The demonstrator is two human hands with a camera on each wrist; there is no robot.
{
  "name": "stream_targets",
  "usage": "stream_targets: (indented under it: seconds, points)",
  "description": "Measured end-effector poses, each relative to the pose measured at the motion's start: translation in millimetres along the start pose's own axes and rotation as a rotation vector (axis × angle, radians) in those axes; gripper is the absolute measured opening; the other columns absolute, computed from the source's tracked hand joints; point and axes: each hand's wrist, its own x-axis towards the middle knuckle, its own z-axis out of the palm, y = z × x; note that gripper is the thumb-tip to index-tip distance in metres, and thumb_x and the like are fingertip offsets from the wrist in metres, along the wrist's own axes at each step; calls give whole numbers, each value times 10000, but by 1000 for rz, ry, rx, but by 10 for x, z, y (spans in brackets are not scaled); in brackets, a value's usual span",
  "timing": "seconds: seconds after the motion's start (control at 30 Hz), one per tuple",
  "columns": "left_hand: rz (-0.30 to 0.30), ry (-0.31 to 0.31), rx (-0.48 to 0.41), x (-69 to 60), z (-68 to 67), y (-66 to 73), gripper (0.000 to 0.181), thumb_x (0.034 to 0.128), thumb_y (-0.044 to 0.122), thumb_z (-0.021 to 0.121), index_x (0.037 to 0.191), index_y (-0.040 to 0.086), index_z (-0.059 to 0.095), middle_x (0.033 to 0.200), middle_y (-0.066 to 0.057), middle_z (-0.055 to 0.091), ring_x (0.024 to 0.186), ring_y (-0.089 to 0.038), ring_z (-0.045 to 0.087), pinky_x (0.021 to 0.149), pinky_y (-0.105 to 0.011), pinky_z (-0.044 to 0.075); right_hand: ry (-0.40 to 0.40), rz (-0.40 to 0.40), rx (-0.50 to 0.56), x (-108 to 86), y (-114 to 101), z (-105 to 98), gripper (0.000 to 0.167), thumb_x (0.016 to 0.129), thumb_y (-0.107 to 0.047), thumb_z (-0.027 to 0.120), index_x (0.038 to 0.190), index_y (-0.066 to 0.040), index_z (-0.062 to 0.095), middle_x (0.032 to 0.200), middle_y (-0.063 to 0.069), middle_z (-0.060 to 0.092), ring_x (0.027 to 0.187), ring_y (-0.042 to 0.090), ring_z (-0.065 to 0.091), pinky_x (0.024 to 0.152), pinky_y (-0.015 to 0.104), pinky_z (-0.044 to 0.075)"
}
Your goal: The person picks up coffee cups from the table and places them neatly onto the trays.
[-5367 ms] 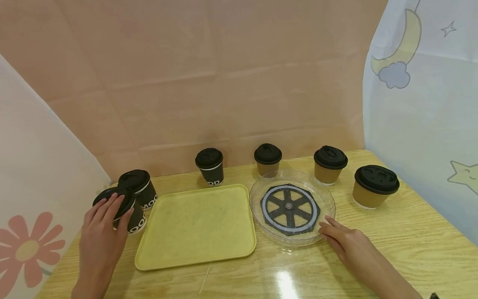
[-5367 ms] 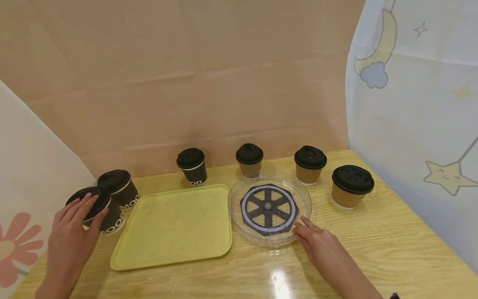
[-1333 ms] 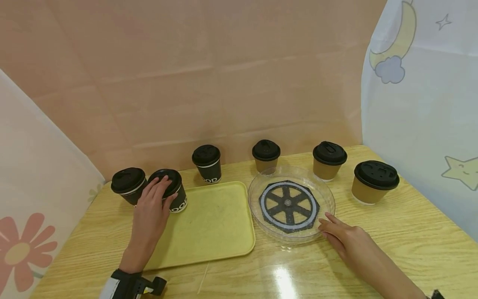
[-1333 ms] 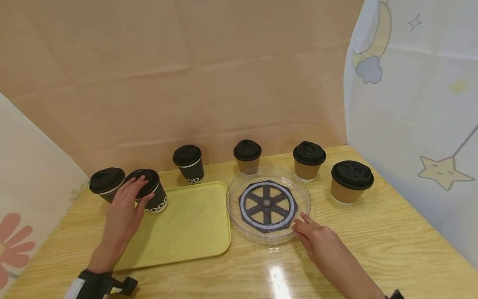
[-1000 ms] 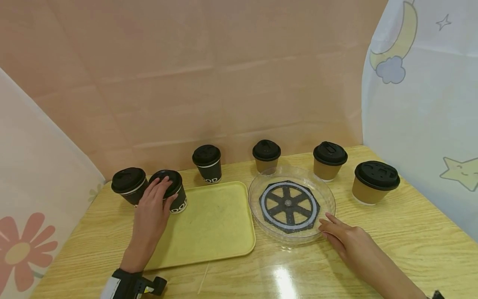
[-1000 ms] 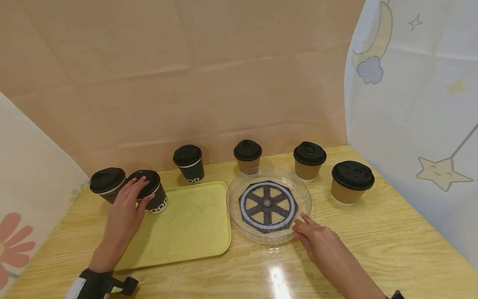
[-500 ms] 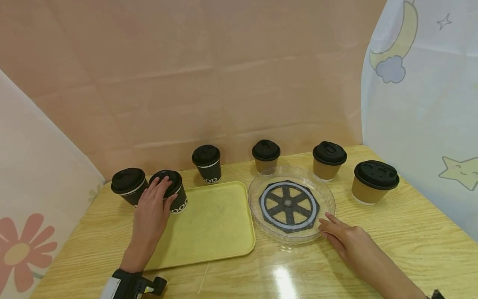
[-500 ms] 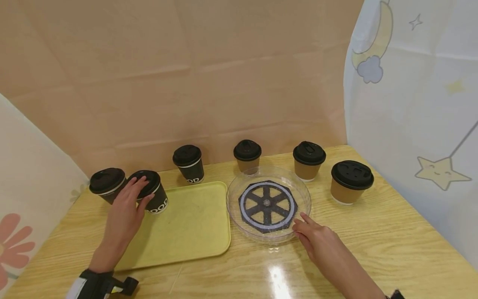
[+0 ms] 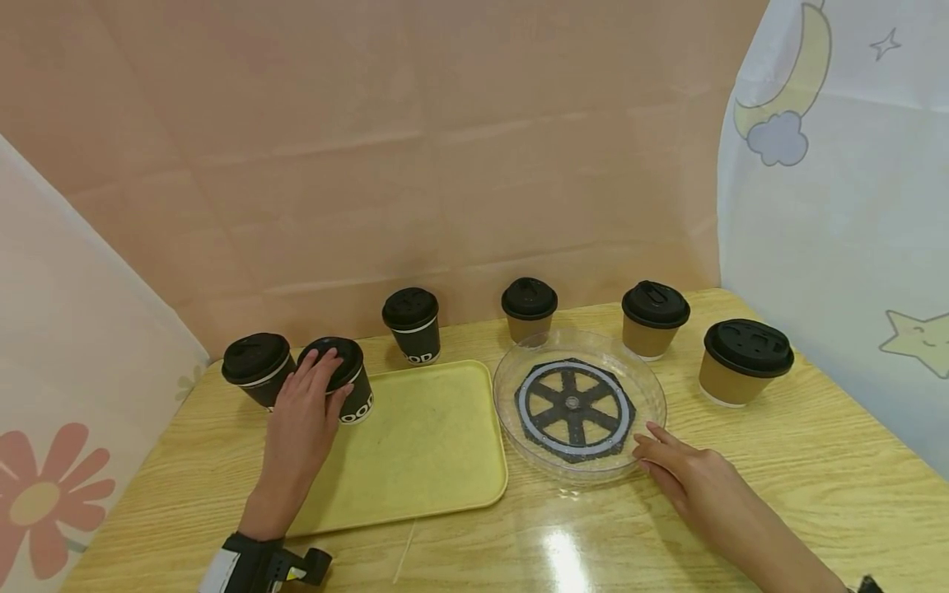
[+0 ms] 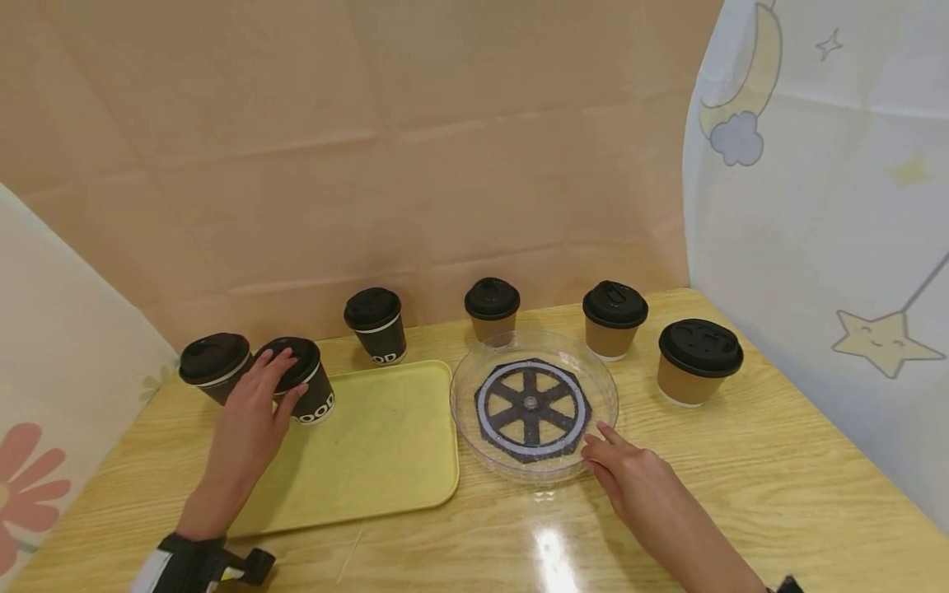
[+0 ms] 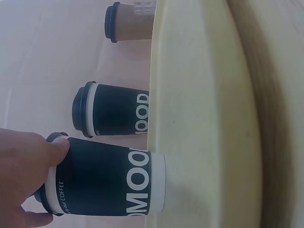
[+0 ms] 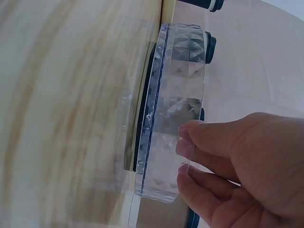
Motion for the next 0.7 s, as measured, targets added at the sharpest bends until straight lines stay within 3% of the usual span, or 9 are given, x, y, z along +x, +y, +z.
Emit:
stream_targets:
  seconds: [0.7]
  points:
    - [-8,67,56,22,-25,-9,486,854,273,732,1264,41,611,1348,-166,600,1300,-389,488,1086,-610,343,2,5,11,7,4,-6,290,745,-11,780,1010,-123,742,1035,103,754,1021,343,691,706,411,605]
